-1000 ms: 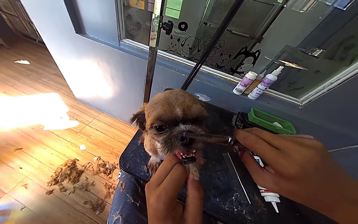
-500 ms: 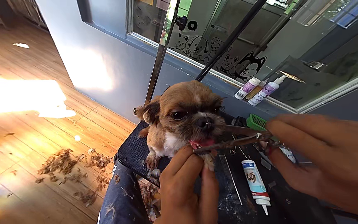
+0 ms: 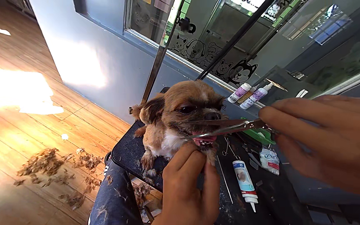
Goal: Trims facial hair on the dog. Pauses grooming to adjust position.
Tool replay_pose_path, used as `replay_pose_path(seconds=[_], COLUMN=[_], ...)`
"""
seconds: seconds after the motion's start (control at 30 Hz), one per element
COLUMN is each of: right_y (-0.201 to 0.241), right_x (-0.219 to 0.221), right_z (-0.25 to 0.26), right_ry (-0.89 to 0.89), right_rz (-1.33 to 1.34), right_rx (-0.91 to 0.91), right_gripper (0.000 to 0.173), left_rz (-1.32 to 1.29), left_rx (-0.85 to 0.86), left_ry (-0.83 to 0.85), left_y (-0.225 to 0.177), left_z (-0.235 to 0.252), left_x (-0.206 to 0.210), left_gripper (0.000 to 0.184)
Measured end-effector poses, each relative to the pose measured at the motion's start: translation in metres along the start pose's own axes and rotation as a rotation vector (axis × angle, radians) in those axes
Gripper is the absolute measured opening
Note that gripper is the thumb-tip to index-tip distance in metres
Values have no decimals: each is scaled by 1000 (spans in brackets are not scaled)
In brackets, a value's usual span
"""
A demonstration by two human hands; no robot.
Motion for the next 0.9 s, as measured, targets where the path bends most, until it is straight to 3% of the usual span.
replay_pose_path(seconds=[0.63,0.9], right_y=[4,6], right_x=[-5,-7], right_z=[6,8], right_ry=[-13,-96], right_rz=[-27,24], right_rx=[43,39], right_gripper=[36,35], left_rz=[-1,10], left_rx=[11,19], left_ry=[-2,12], left_y=[-1,-2], left_z=[1,-1], left_x=[-4,-4], left_gripper=[23,22])
Point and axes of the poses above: each hand's wrist, its own z-axis towards the middle knuckle, its own x-axis out of the palm, y = z × x, the point moved 3 cm from there along z, towards the middle knuckle, and after that the axes turned 12 degrees about z, right-handed, at the moved point
